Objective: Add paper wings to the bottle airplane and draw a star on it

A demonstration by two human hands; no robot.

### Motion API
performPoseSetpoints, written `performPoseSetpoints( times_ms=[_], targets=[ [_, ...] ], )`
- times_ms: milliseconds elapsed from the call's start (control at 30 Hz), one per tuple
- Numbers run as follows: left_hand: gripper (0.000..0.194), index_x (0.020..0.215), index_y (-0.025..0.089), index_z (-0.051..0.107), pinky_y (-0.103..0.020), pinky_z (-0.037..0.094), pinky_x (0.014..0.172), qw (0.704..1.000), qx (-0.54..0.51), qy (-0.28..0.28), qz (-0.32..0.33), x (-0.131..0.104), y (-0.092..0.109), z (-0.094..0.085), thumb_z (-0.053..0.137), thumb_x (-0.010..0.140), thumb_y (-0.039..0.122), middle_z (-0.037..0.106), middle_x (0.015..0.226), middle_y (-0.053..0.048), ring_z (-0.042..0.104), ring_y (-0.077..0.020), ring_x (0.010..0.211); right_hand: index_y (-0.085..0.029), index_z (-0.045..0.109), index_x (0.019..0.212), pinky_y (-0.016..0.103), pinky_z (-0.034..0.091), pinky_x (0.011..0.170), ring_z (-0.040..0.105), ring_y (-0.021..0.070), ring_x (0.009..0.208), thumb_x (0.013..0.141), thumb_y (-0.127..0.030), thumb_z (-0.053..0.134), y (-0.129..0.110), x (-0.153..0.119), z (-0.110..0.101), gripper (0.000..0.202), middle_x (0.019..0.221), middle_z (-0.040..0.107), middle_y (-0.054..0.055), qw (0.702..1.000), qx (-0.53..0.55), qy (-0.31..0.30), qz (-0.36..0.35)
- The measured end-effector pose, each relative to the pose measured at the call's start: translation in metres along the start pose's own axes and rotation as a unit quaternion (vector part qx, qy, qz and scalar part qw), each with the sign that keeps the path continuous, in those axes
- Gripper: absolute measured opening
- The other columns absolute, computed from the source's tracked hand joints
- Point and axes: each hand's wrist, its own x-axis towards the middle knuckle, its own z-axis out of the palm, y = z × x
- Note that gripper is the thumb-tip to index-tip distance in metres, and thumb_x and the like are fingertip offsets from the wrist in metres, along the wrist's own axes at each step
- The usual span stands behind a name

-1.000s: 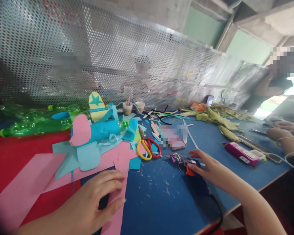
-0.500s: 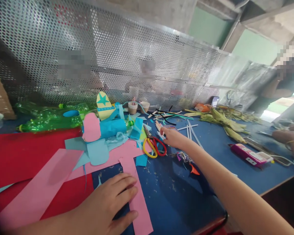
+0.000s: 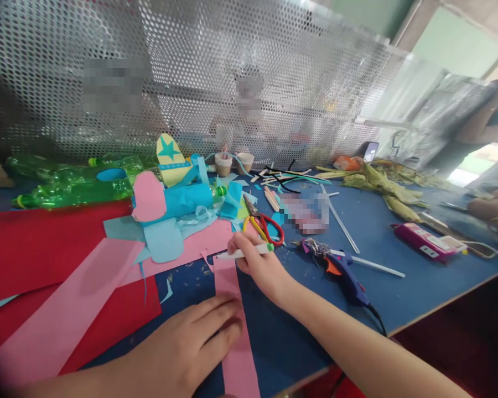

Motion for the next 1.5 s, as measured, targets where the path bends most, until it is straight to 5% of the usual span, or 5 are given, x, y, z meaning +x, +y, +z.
performPoseSetpoints(
  times_ms=[167, 400, 900, 1500],
  targets=[
    [0.056, 0.119, 0.011, 0.063, -0.042, 0.046, 0.102, 1.000, 0.001, -0.015, 0.004, 0.000, -0.002, 0.001, 0.051, 0.087, 0.056, 0.062, 0.128, -0.020, 0.055, -0.0330, 0.121, -0.024, 0.046, 0.076, 0.026, 0.031, 0.049, 0.044, 0.0122, 0.050, 0.077, -0.035, 0.058, 0.010, 0.003, -0.007, 0.016, 0.054, 0.052, -0.007, 0.999, 0.007, 0.045, -0.015],
    [0.060, 0.122, 0.015, 0.061, -0.046, 0.049, 0.098, 0.998, 0.021, -0.066, 0.008, 0.002, -0.007, -0.005, 0.054, 0.084, 0.060, 0.057, 0.133, -0.025, 0.052, -0.0377, 0.125, -0.023, 0.041, 0.063, 0.025, 0.020, 0.043, 0.028, 0.0075, 0.043, 0.078, -0.044, 0.066, 0.017, 0.010, -0.010, 0.036, 0.049, 0.036, -0.010, 0.997, -0.049, 0.041, -0.041],
    [0.057, 0.125, 0.017, 0.060, -0.048, 0.049, 0.095, 0.998, 0.006, -0.057, -0.001, 0.001, -0.010, -0.003, 0.052, 0.086, 0.059, 0.057, 0.133, -0.023, 0.052, -0.0391, 0.124, -0.022, 0.046, 0.063, 0.025, 0.023, 0.044, 0.031, 0.0081, 0.043, 0.076, -0.046, 0.067, 0.014, 0.007, -0.008, 0.035, 0.047, 0.040, -0.010, 0.996, -0.086, 0.017, 0.003],
    [0.061, 0.135, 0.022, 0.049, -0.054, 0.047, 0.096, 0.998, 0.032, -0.043, 0.026, -0.008, -0.017, 0.005, 0.057, 0.084, 0.053, 0.055, 0.136, -0.021, 0.050, -0.0400, 0.126, -0.022, 0.046, 0.065, 0.027, 0.026, 0.049, 0.032, 0.0095, 0.050, 0.079, -0.040, 0.065, 0.017, 0.012, -0.010, 0.030, 0.057, 0.041, -0.008, 0.996, -0.083, 0.026, -0.029]
  ],
)
